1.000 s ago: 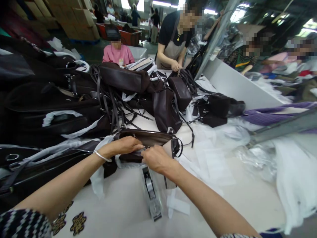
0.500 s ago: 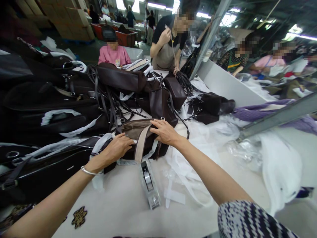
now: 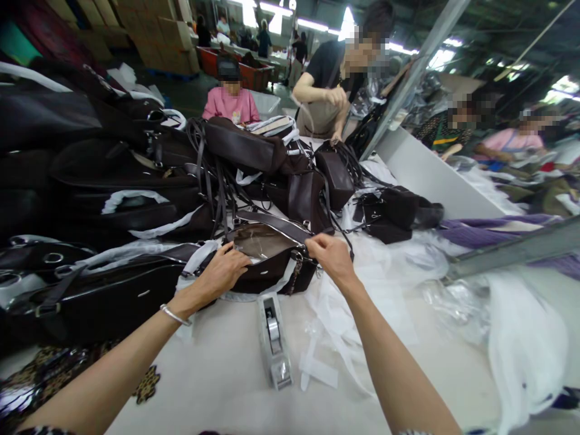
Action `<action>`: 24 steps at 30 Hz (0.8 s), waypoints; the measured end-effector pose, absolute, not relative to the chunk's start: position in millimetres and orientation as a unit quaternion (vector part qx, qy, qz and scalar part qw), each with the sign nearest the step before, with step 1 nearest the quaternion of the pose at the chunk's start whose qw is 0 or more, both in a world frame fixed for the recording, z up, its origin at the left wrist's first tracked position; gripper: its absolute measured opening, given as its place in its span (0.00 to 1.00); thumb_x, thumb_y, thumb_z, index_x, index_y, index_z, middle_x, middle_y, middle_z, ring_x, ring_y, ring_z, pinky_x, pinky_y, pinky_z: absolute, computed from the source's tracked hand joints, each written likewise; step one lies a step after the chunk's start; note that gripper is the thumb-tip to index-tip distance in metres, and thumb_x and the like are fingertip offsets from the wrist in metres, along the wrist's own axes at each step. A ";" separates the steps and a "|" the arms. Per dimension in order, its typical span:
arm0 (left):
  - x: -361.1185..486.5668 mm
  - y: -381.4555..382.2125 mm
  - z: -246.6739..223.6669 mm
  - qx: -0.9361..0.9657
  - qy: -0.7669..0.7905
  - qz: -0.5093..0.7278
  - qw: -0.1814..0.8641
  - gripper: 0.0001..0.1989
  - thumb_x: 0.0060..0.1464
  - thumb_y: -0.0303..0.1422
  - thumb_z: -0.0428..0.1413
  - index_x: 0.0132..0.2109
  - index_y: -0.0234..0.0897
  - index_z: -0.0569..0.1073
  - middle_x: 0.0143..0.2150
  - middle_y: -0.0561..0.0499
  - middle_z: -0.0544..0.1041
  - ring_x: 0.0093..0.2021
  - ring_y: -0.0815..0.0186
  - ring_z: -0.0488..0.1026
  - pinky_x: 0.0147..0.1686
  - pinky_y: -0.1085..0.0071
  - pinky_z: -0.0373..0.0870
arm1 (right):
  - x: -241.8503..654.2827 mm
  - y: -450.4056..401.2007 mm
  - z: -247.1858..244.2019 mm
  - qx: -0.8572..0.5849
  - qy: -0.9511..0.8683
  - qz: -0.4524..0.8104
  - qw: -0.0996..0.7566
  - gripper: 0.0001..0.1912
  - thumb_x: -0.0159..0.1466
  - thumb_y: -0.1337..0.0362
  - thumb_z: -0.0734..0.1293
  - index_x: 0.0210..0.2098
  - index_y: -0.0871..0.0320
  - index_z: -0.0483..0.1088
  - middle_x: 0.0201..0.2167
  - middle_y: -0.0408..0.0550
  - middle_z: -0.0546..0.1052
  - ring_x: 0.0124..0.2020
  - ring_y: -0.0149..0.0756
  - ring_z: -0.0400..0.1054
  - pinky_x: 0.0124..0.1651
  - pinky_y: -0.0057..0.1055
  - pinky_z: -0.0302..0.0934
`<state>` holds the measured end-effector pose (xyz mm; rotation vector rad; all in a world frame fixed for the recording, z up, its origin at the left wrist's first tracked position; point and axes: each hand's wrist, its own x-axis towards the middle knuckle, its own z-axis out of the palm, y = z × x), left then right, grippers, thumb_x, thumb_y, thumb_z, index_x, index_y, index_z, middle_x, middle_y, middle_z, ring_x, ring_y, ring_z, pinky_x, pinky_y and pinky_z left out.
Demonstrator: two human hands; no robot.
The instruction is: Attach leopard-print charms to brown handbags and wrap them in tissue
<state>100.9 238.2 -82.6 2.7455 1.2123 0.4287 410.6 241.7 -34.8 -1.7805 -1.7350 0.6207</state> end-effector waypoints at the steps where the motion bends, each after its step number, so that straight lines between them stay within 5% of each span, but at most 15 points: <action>1: 101.1 238.0 -83.0 0.904 0.399 0.146 0.054 0.08 0.61 0.27 0.50 0.41 0.39 0.74 0.37 0.50 0.78 0.42 0.62 0.73 0.62 0.52 0.54 | 416.3 228.2 -47.8 -0.684 -0.634 0.279 0.229 0.13 0.60 0.55 0.66 0.28 0.56 0.77 0.25 0.45 0.79 0.29 0.38 0.73 0.35 0.32 0.64; 4: 102.5 238.8 -84.0 0.904 0.397 0.149 0.057 0.08 0.61 0.27 0.50 0.41 0.39 0.74 0.37 0.50 0.78 0.43 0.62 0.73 0.63 0.51 0.52 | 420.7 205.2 -95.5 -0.713 -0.598 0.326 0.166 0.08 0.51 0.61 0.72 0.31 0.55 0.78 0.29 0.46 0.81 0.32 0.41 0.75 0.37 0.32 0.64; 8: 103.7 240.0 -86.0 0.906 0.390 0.150 0.064 0.10 0.61 0.27 0.50 0.42 0.40 0.75 0.41 0.49 0.79 0.48 0.60 0.73 0.64 0.48 0.50 | 396.8 213.4 -135.1 -0.713 -0.524 0.353 0.303 0.18 0.50 0.59 0.72 0.41 0.55 0.76 0.36 0.47 0.81 0.37 0.40 0.75 0.43 0.35 0.66; 14: 99.8 231.4 -89.5 0.884 0.421 0.190 0.069 0.12 0.61 0.27 0.50 0.48 0.40 0.75 0.51 0.46 0.78 0.61 0.56 0.67 0.66 0.46 0.46 | 377.1 233.4 -116.9 -0.648 -0.437 0.431 0.450 0.14 0.52 0.52 0.71 0.29 0.57 0.70 0.27 0.44 0.76 0.32 0.37 0.72 0.40 0.35 0.68; 19: 103.4 219.0 -93.9 0.865 0.452 0.204 0.082 0.13 0.62 0.27 0.50 0.50 0.41 0.74 0.53 0.47 0.77 0.64 0.56 0.64 0.66 0.47 0.48 | 382.1 238.4 -109.6 -0.646 -0.422 0.500 0.394 0.18 0.45 0.56 0.75 0.32 0.57 0.70 0.26 0.42 0.74 0.29 0.34 0.70 0.37 0.33 0.66; 24: 113.7 205.4 -95.7 0.856 0.464 0.207 0.089 0.10 0.63 0.27 0.50 0.46 0.40 0.75 0.50 0.48 0.77 0.62 0.58 0.65 0.67 0.47 0.47 | 371.4 241.2 -112.7 -0.629 -0.465 0.490 0.386 0.20 0.52 0.48 0.72 0.33 0.59 0.71 0.22 0.41 0.73 0.26 0.32 0.67 0.35 0.31 0.61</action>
